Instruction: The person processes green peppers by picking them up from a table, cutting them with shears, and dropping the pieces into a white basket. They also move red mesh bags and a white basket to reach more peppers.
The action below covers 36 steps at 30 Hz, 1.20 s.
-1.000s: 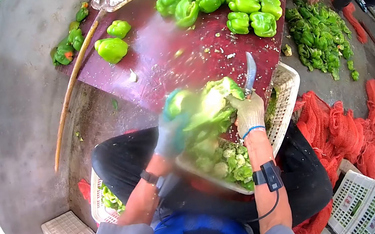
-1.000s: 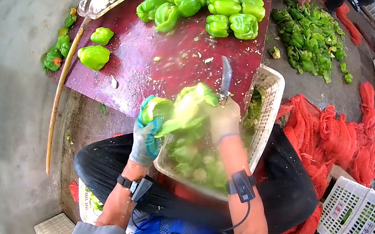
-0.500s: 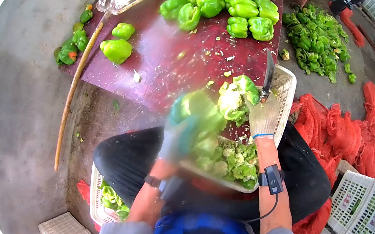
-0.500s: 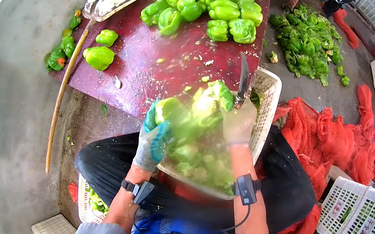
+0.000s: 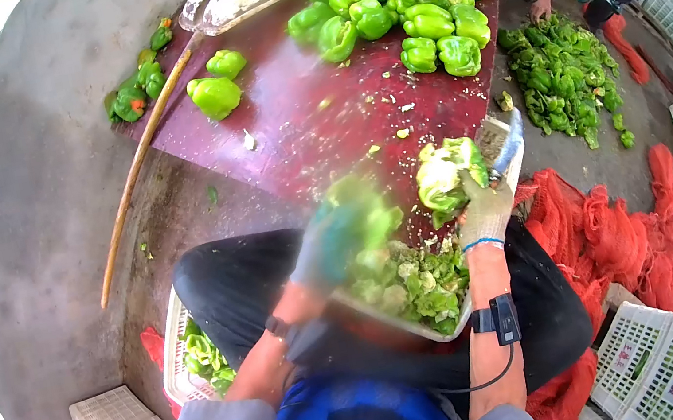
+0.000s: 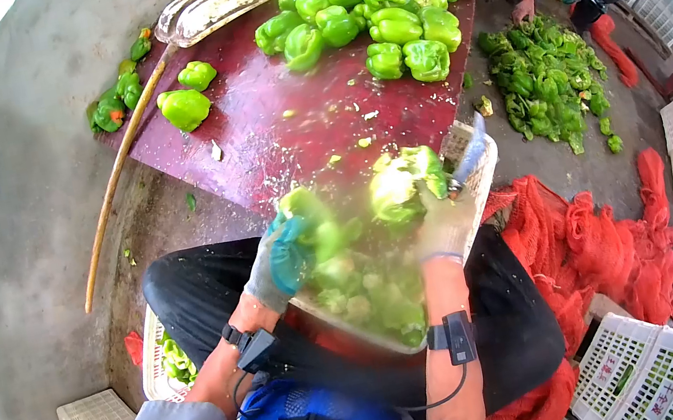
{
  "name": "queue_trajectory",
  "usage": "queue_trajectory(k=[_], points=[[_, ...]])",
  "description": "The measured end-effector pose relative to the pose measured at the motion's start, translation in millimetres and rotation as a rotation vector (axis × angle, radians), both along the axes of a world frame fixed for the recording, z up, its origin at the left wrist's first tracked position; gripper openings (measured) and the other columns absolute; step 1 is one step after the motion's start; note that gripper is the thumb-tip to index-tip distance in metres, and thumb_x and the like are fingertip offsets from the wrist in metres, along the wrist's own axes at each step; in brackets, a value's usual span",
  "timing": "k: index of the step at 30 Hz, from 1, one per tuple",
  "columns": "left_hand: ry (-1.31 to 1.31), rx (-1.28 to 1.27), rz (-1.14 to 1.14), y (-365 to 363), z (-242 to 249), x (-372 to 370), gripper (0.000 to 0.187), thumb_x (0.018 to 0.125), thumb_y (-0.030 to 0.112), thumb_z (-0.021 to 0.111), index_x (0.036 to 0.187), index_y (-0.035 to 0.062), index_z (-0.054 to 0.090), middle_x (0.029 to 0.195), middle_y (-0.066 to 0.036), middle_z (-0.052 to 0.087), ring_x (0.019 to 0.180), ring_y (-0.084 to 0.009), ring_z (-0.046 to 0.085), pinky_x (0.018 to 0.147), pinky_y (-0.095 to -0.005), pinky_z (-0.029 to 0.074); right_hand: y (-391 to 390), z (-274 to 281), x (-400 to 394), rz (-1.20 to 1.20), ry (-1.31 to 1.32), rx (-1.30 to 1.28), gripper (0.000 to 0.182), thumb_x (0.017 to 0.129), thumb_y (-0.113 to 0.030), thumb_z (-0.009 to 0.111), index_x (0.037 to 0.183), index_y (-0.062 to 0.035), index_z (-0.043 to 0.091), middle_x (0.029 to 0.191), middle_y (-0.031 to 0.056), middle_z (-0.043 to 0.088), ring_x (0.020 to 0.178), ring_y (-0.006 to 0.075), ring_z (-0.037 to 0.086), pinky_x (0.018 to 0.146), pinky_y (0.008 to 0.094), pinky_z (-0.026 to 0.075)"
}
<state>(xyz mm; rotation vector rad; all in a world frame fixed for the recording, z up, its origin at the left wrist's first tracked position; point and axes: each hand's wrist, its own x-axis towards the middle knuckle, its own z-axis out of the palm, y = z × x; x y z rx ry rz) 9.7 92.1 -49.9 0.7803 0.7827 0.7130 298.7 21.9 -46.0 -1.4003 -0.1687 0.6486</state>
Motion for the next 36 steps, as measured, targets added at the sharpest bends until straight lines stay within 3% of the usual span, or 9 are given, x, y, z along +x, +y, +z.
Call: queue_trajectory(k=[3, 5, 6, 8, 11, 17, 24, 31, 36], points=[[0.254, 0.418, -0.086, -0.6, -43.1, -27.3, 0.048, 0.116, 0.01, 0.065, 0.163, 0.0105, 0.058, 0.135, -0.003, 0.074, 0.124, -0.0184, 0.074, 0.108, -0.0419, 0.064, -19.6, 17.9, 8.5, -0.217, 0.143, -0.026, 0.034, 0.097, 0.002, 0.084, 0.126, -0.0009, 0.068, 0.092, 0.0101, 0.075, 0.051, 0.019, 0.065, 0.041, 0.0329, 0.047], [0.217, 0.331, -0.047, -13.9, -2.9, -18.3, 0.049, 0.115, 0.01, 0.066, 0.163, 0.0128, 0.059, 0.133, -0.002, 0.074, 0.124, -0.0189, 0.074, 0.107, -0.0439, 0.064, -30.0, 5.1, 14.3, -0.326, 0.014, 0.094, 0.03, 0.096, 0.0, 0.086, 0.122, -0.0024, 0.07, 0.088, 0.0098, 0.074, 0.052, 0.0206, 0.065, 0.042, 0.033, 0.047], [-0.263, -0.253, 0.11, -19.0, 26.4, -3.5, 0.049, 0.115, 0.012, 0.066, 0.164, 0.0144, 0.059, 0.133, -0.002, 0.074, 0.124, -0.0215, 0.074, 0.108, -0.0448, 0.064, -40.2, -7.5, 22.4, -0.326, 0.012, 0.094, 0.03, 0.096, 0.0, 0.086, 0.122, -0.0024, 0.07, 0.088, 0.0098, 0.074, 0.052, 0.0206, 0.065, 0.042, 0.033, 0.047], [-0.311, -0.253, 0.092, -27.4, 61.4, 7.9, 0.048, 0.116, 0.014, 0.066, 0.163, 0.0149, 0.06, 0.136, -0.004, 0.074, 0.126, -0.0232, 0.074, 0.109, -0.0461, 0.064, -65.2, -35.7, 42.3, -0.27, -0.386, -0.274, 0.029, 0.093, -0.005, 0.091, 0.117, 0.003, 0.077, 0.099, 0.0136, 0.082, 0.077, 0.0266, 0.076, 0.071, 0.0427, 0.058], [-0.358, -0.255, 0.074, -34.8, 71.0, 13.3, 0.047, 0.116, 0.018, 0.066, 0.163, 0.015, 0.061, 0.143, -0.006, 0.073, 0.13, -0.0263, 0.073, 0.111, -0.0486, 0.063, -79.0, -29.1, 40.3, -0.292, -0.963, -0.459, 0.029, 0.091, -0.003, 0.091, 0.113, -0.0009, 0.072, 0.078, 0.0098, 0.071, 0.07, 0.0247, 0.076, 0.053, 0.0388, 0.054], [-0.346, -0.141, 0.039, -45.5, 77.5, 11.8, 0.047, 0.117, 0.017, 0.066, 0.164, 0.0128, 0.06, 0.154, -0.008, 0.071, 0.136, -0.0275, 0.072, 0.114, -0.0504, 0.062, -92.5, -6.8, 23.1, 0.041, -0.555, -0.561, 0.034, 0.086, -0.007, 0.091, 0.112, 0.0017, 0.071, 0.086, 0.0119, 0.076, 0.081, 0.0277, 0.077, 0.078, 0.0447, 0.058], [-0.075, 0.004, 0.101, -60.9, 91.9, 11.3, 0.045, 0.115, 0.012, 0.067, 0.16, 0.0064, 0.063, 0.146, -0.006, 0.074, 0.128, -0.0206, 0.074, 0.107, -0.0433, 0.065, -105.1, 74.2, -58.8, 0.109, -0.941, -0.346, 0.013, 0.098, -0.01, 0.076, 0.101, 0.0004, 0.069, 0.076, 0.0143, 0.066, 0.066, 0.0335, 0.065, 0.069, 0.0483, 0.053], [0.198, 0.227, 0.24, -69.0, 75.5, 17.6, 0.044, 0.11, 0.003, 0.069, 0.154, -0.0006, 0.066, 0.123, -0.001, 0.076, 0.099, -0.0086, 0.07, 0.089, -0.027, 0.06, -96.6, 70.2, -140.1, 0.502, -1.012, -0.372, 0.029, 0.095, -0.024, 0.086, 0.109, -0.0024, 0.072, 0.086, 0.0168, 0.071, 0.079, 0.04, 0.072, 0.078, 0.0505, 0.06], [0.407, 0.35, 0.227, -80.0, 84.9, 20.8, 0.045, 0.107, 0.0, 0.069, 0.152, -0.0026, 0.068, 0.116, 0.001, 0.075, 0.093, -0.0059, 0.065, 0.083, -0.0239, 0.056, -94.1, 41.7, -150.2, 0.637, -1.039, -0.319, 0.021, 0.094, -0.011, 0.068, 0.113, -0.0027, 0.071, 0.108, 0.0264, 0.071, 0.1, 0.0502, 0.07, 0.088, 0.0581, 0.057]])
